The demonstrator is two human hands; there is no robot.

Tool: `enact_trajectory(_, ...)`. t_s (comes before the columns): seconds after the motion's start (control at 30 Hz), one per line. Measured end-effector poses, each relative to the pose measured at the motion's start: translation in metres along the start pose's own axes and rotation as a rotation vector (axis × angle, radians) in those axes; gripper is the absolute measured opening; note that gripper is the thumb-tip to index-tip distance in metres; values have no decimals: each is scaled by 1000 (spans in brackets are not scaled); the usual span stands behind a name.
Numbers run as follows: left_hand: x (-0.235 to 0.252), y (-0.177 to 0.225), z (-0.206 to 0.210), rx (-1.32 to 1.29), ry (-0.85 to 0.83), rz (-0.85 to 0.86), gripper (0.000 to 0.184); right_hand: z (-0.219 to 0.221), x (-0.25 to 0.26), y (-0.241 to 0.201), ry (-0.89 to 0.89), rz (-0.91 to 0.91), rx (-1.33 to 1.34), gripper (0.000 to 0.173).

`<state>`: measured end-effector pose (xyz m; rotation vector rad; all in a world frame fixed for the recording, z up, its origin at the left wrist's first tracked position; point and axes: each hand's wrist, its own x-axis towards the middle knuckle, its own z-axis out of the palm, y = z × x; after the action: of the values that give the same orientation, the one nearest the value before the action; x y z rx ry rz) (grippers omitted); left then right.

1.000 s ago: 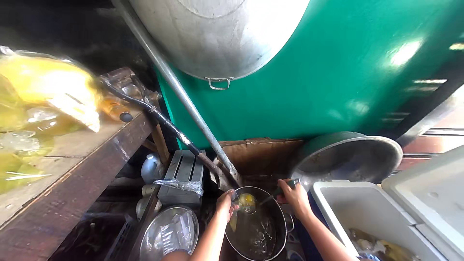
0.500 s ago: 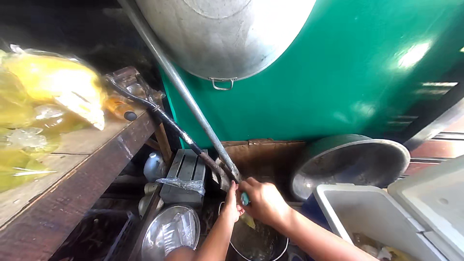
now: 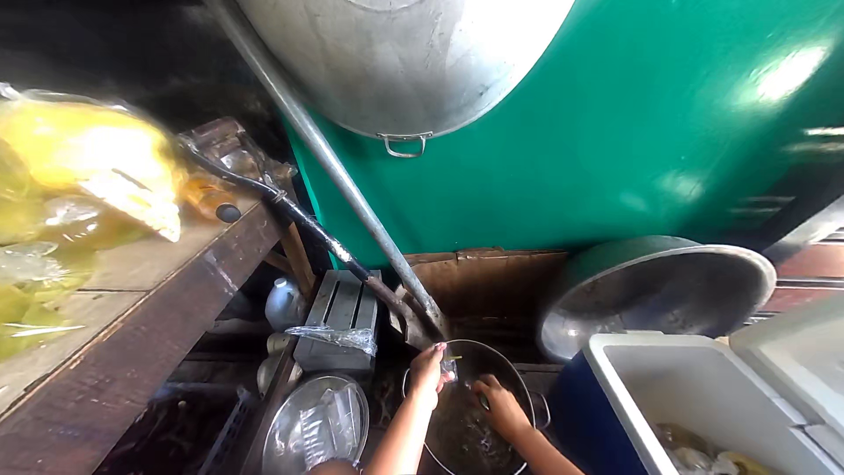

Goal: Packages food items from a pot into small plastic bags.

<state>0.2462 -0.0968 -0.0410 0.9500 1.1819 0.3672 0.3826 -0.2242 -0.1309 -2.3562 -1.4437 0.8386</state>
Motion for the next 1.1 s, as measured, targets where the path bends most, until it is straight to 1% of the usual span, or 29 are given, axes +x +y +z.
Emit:
enact_trajectory(0.03,1,-1,-1,1,5,5,31,15,-3,11,49,19,65,32)
enact_trajectory(0.1,3,-1,-3,0,14,1,31,39,-7,29,238,128,304,29)
enact_trajectory(0.17,2,0,-5,0,17,-22,31,48,-7,39,417,359,581,29)
enact_trajectory(0.2,1,0,-5,4,18,-29,31,46,-5,44,473,476,724,30)
enact_trajectory(0.27,0,1,-6,11,11,-47,31,28,-2,52,520,624,936,33)
enact_trajectory(0.3,0,1,-6,14,14,-48,31,12,-3,52,514,646,998,34)
enact_trajectory(0.43,-2,-1,-4,51,18,-41,31,-59,-8,44,412,582,1109,33)
enact_trajectory(0.53,-5,0,-2,75,30,-33,34,-109,-17,26,386,522,1054,34)
enact_trajectory(0.63,-7,-1,-1,105,50,-41,36,-153,-33,-4,388,445,980,32)
enact_trajectory(0.73,-8,-4,-1,131,72,-22,38,-189,-49,-42,390,372,873,31)
enact_trajectory(0.8,-7,-6,-2,108,75,-16,39,-205,-54,-66,405,313,753,31)
enact_trajectory(0.9,-6,-6,-1,79,71,-53,41,-220,-58,-101,420,213,521,31)
enact_trajectory(1.0,-7,-3,2,43,49,-91,46,-217,-67,-148,412,55,220,34)
enact_trajectory(1.07,-10,-1,5,-7,55,-112,47,-206,-77,-180,336,-91,14,34)
enact_trajectory(1.1,-12,1,7,-45,68,-113,43,-200,-81,-194,280,-166,-75,35)
